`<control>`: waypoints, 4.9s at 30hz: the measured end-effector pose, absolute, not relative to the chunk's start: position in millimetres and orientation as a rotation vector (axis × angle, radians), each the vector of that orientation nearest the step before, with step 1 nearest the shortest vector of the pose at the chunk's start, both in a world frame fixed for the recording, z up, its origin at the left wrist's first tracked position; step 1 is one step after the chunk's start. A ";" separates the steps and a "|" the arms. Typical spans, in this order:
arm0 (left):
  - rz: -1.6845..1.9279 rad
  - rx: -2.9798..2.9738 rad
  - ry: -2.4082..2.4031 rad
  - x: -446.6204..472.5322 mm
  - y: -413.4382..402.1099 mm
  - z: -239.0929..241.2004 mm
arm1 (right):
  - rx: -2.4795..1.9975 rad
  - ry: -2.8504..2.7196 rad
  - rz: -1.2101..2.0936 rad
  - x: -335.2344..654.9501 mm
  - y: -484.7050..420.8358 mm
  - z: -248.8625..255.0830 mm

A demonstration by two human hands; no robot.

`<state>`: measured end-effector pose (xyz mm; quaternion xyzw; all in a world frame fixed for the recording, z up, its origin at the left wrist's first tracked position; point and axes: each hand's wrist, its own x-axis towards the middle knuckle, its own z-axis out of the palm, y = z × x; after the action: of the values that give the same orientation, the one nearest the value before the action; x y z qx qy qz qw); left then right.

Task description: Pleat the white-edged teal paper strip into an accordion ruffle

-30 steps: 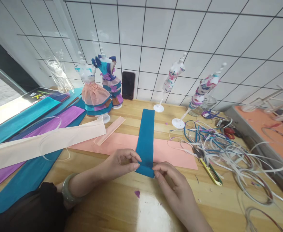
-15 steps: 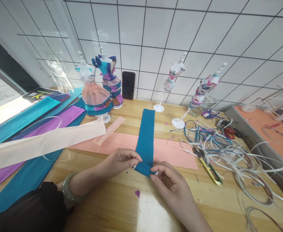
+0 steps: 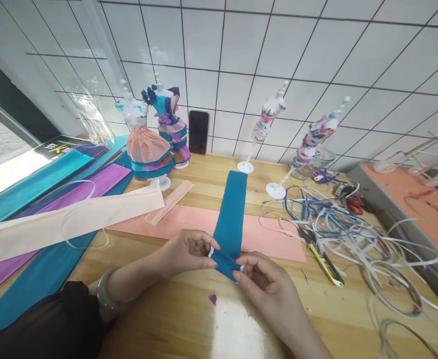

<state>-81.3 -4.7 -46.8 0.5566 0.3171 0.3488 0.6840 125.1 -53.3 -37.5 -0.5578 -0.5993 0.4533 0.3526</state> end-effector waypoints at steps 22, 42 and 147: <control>0.811 1.244 0.779 -79.2 -4.5 -51.8 | -1.478 -1.711 1.001 122.9 -52.4 -34.4; 0.821 1.236 0.767 -79.1 -3.6 -51.8 | -1.486 -1.747 1.018 126.6 -52.1 -36.2; 0.747 1.655 0.934 -81.1 -6.1 -45.6 | -1.433 -1.801 0.832 129.9 -51.5 -37.7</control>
<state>-81.1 -6.1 -45.6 0.6909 0.3902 0.3120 0.5225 129.9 -51.5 -37.7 -0.5506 -0.6920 0.3199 0.3402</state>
